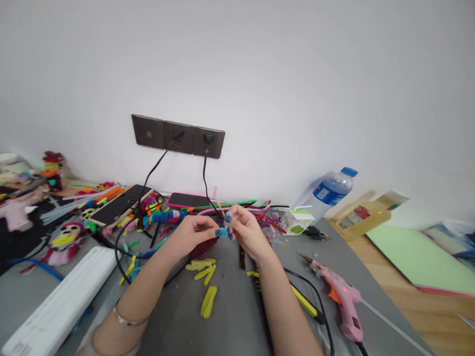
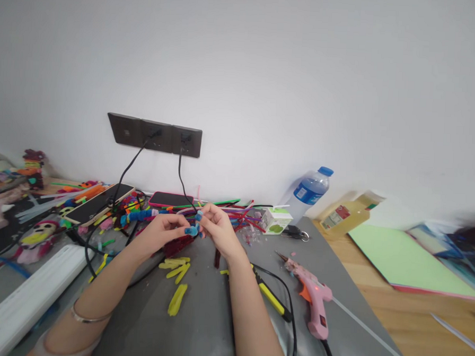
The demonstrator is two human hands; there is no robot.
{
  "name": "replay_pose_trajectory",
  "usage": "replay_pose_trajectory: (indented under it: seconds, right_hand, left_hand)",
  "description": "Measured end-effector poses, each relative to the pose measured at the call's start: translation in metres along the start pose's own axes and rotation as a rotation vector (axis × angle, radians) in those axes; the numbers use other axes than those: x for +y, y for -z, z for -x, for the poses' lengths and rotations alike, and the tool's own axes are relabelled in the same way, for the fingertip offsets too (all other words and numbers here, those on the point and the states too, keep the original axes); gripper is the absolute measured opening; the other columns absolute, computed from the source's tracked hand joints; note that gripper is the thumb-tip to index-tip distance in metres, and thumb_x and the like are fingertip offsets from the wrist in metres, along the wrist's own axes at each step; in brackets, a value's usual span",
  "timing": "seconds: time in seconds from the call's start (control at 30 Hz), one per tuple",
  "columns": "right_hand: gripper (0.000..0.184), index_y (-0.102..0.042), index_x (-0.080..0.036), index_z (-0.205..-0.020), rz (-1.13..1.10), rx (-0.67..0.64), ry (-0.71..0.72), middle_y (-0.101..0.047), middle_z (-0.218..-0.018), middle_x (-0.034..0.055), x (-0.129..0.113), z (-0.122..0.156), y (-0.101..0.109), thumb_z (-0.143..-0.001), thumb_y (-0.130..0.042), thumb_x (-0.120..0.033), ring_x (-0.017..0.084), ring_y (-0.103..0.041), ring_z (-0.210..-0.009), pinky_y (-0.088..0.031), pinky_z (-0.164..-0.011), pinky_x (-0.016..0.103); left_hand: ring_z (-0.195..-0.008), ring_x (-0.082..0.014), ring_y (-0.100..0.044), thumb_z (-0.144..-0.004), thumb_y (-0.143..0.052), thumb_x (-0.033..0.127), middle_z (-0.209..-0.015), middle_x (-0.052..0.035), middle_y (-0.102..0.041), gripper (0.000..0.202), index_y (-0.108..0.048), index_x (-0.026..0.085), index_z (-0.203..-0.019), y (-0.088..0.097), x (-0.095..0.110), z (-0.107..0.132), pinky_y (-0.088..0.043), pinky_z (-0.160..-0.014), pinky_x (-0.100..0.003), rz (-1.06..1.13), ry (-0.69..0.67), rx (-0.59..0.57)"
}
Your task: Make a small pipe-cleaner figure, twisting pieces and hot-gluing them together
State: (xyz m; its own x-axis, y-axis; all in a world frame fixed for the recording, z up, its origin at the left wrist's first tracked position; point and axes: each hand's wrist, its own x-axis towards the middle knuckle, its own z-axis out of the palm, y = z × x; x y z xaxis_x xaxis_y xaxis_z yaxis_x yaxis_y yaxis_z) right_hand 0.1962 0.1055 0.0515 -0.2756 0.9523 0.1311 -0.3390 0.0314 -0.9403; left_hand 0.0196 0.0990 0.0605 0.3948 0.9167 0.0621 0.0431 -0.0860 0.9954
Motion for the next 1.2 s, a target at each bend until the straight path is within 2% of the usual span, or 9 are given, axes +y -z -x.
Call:
replay_pose_trajectory:
  seconds: [0.4, 1.2]
  right_hand:
    - [0.035, -0.055, -0.019, -0.077, -0.033, -0.023, 0.004, -0.055, -0.053, -0.0076, 0.0005, 0.0, 0.0008, -0.069, -0.083, -0.037, 0.004, -0.042, -0.041, -0.034, -0.039, 0.014]
    - [0.034, -0.054, -0.019, -0.077, -0.025, -0.005, 0.016, -0.055, -0.053, -0.0074, 0.0023, -0.0007, 0.0018, -0.07, -0.083, -0.036, 0.005, -0.042, -0.041, -0.034, -0.04, 0.015]
  left_hand:
    - [-0.064, -0.0135, -0.052, -0.072, -0.075, 0.046, -0.07, -0.0041, -0.063, 0.034, -0.071, 0.012, -0.073, -0.0002, -0.0014, -0.0001, -0.037, -0.062, -0.025, -0.001, -0.002, -0.028]
    - [-0.064, -0.0137, -0.052, -0.07, -0.076, 0.048, -0.069, -0.0045, -0.063, 0.037, -0.071, 0.012, -0.073, -0.0011, -0.0026, -0.0001, -0.037, -0.06, -0.025, 0.025, 0.012, 0.0]
